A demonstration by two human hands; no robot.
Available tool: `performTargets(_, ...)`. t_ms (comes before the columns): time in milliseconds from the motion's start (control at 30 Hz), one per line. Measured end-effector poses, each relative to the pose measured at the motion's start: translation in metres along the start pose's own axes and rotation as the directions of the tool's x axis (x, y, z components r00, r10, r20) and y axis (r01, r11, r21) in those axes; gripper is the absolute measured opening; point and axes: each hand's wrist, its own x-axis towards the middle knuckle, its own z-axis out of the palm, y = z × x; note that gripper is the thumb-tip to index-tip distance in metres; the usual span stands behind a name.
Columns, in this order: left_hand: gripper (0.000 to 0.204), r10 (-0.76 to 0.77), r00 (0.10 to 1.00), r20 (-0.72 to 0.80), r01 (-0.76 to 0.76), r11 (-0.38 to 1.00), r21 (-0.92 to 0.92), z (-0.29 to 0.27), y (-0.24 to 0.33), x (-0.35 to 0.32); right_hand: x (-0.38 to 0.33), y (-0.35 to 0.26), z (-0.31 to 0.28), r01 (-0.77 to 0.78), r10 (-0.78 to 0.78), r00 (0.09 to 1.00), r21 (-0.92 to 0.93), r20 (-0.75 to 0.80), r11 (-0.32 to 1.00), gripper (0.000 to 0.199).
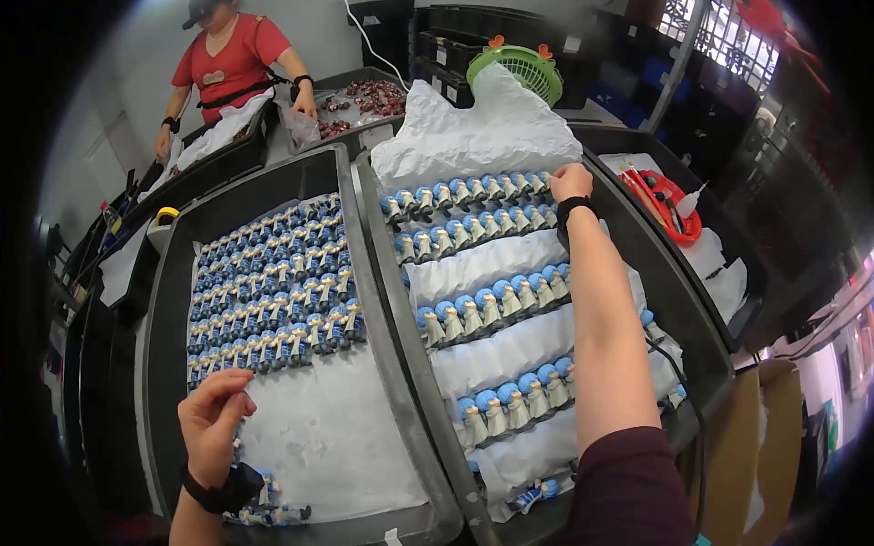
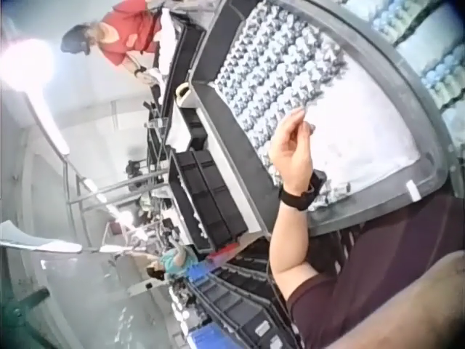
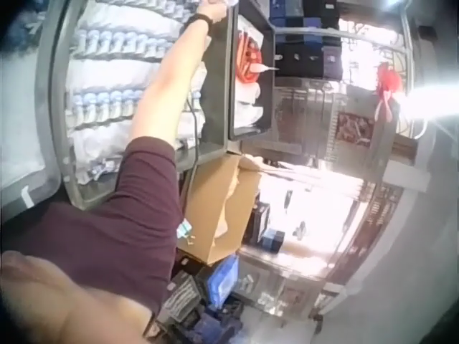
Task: Sorting and arranging small blue and white toy figurines into rows within a tray.
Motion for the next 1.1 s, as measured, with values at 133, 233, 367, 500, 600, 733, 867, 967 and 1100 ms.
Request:
performTargets(133,0.018,-0.006,1.000,0.006,0.006,1.000,0.002,0.001,-0.001,0.001,0.001,0.006,0.004,0.009,-0.013,0.995,0.033,0.098,0.999,0.010)
performTargets(233,0.016,0.005,1.000,0.015,-0.005,1.000,-0.009,0.001,-0.003,-0.001,0.001,0.010,0.002,0.024,-0.026,0.986,0.012,0.164,1.000,0.012)
performTargets(367,0.015,-0.008,1.000,0.024,0.008,1.000,-0.008,0.001,-0.004,-0.002,0.005,0.007,-0.005,0.058,-0.060,0.987,0.019,0.146,0.998,0.016)
performTargets(500,0.015,-0.006,0.999,0.031,0.006,1.000,-0.010,0.000,-0.004,-0.003,-0.008,-0.023,-0.023,0.237,-0.237,0.965,0.013,0.112,0.972,0.018)
performTargets(600,0.015,0.007,0.999,0.045,-0.007,1.000,0.000,0.003,-0.003,-0.002,-0.014,-0.039,-0.034,0.312,-0.337,0.904,0.132,0.262,0.941,0.019)
performTargets(733,0.015,0.000,0.997,0.075,-0.003,0.999,0.032,0.004,-0.006,-0.003,-0.054,-0.087,-0.038,0.313,-0.430,0.721,0.299,0.543,0.901,0.027)
performTargets(867,0.014,-0.016,0.996,0.085,0.012,0.999,0.052,0.004,-0.005,-0.003,-0.101,-0.121,-0.042,0.440,-0.591,0.528,0.399,0.610,0.805,0.057)
performTargets(967,0.014,-0.025,0.996,0.087,0.020,0.998,0.054,0.002,-0.007,-0.004,-0.122,-0.141,-0.041,0.468,-0.462,0.466,0.232,0.755,0.852,0.063)
performTargets(1100,0.014,-0.031,0.994,0.101,0.024,0.997,0.067,0.004,-0.005,-0.003,-0.131,-0.141,-0.030,0.547,-0.463,0.534,0.128,0.707,0.827,0.058)
